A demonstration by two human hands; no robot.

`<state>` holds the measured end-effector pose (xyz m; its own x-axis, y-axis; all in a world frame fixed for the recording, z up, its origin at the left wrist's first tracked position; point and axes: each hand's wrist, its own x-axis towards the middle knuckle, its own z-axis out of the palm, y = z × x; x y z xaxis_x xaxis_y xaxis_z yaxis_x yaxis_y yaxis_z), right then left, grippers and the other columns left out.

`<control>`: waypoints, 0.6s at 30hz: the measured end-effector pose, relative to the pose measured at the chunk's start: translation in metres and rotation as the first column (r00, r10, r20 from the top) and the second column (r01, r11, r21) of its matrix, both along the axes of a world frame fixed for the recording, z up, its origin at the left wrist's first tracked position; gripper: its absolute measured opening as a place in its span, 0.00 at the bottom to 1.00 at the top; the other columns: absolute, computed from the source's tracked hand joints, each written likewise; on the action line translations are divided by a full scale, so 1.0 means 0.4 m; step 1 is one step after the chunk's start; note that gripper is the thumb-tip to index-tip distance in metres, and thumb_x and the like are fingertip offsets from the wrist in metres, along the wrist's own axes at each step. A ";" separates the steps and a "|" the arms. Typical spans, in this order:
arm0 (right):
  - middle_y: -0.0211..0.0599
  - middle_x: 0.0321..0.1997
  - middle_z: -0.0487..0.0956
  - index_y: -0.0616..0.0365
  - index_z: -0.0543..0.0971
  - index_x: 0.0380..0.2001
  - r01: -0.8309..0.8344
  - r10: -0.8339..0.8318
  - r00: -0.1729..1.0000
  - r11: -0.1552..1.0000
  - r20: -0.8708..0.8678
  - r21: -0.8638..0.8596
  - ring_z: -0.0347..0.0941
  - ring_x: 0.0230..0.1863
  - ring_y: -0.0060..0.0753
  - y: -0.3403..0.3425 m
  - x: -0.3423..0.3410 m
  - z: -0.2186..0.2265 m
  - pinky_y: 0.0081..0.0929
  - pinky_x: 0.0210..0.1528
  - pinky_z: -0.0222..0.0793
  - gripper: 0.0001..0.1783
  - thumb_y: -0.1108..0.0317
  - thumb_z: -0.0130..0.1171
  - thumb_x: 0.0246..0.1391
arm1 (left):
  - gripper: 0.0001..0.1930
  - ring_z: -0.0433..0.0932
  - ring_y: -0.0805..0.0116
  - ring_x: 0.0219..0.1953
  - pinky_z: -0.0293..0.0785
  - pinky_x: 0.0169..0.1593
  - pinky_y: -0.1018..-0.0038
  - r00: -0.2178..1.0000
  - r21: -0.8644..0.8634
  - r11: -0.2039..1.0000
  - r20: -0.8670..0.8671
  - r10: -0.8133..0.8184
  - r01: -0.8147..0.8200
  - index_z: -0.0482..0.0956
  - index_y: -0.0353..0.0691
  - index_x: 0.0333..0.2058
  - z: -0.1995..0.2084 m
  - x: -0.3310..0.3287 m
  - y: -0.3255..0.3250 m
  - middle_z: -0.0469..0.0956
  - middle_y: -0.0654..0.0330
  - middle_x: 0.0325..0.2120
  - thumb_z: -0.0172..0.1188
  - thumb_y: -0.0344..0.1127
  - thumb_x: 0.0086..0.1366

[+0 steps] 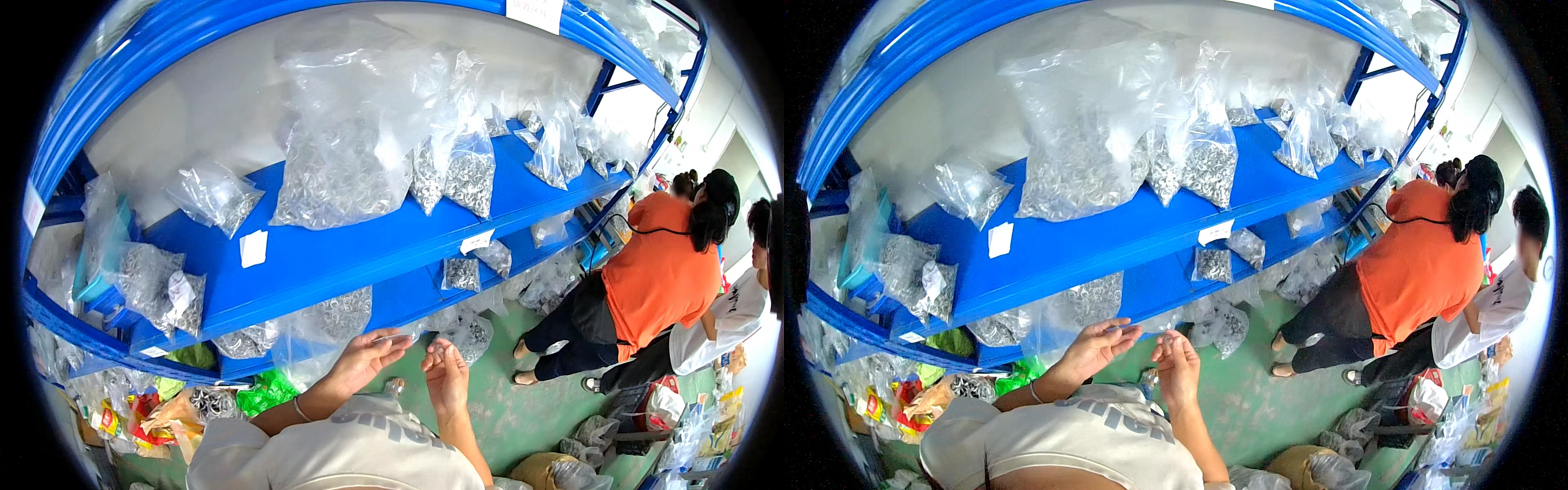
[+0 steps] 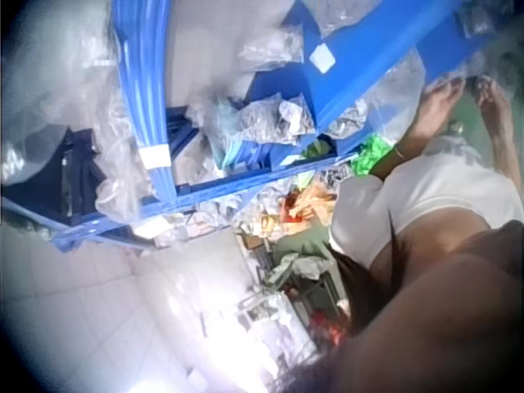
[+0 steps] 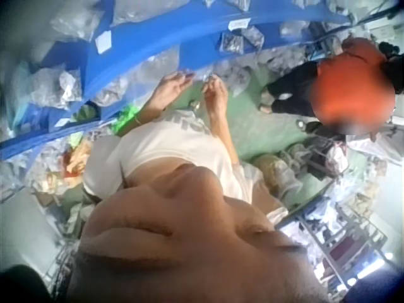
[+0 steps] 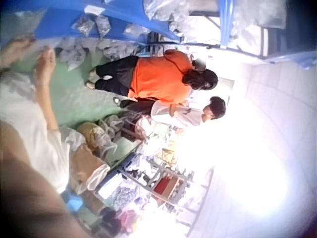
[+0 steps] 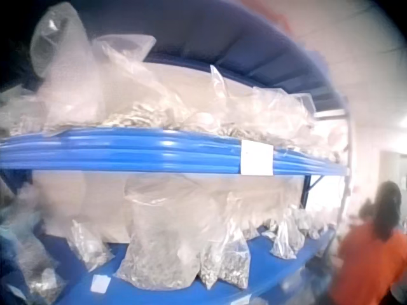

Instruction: The person sorts small metal rings from a large pile on a green workbench by hand, gathers several items, and then moves to a storage shelf to place them into plastic bags.

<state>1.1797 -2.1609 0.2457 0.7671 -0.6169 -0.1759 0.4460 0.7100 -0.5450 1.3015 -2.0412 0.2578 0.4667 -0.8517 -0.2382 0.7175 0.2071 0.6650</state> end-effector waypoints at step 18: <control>0.21 0.17 0.59 0.57 0.72 0.35 0.061 -0.077 0.987 0.992 -0.141 -0.113 0.53 0.17 0.15 -0.337 0.189 0.017 0.16 0.19 0.50 0.06 0.69 0.48 0.57 | 0.16 0.66 0.76 0.25 0.63 0.31 0.80 0.963 0.085 0.969 0.166 0.214 -0.230 0.70 0.29 0.45 0.055 0.116 -0.195 0.71 0.61 0.25 0.48 0.37 0.65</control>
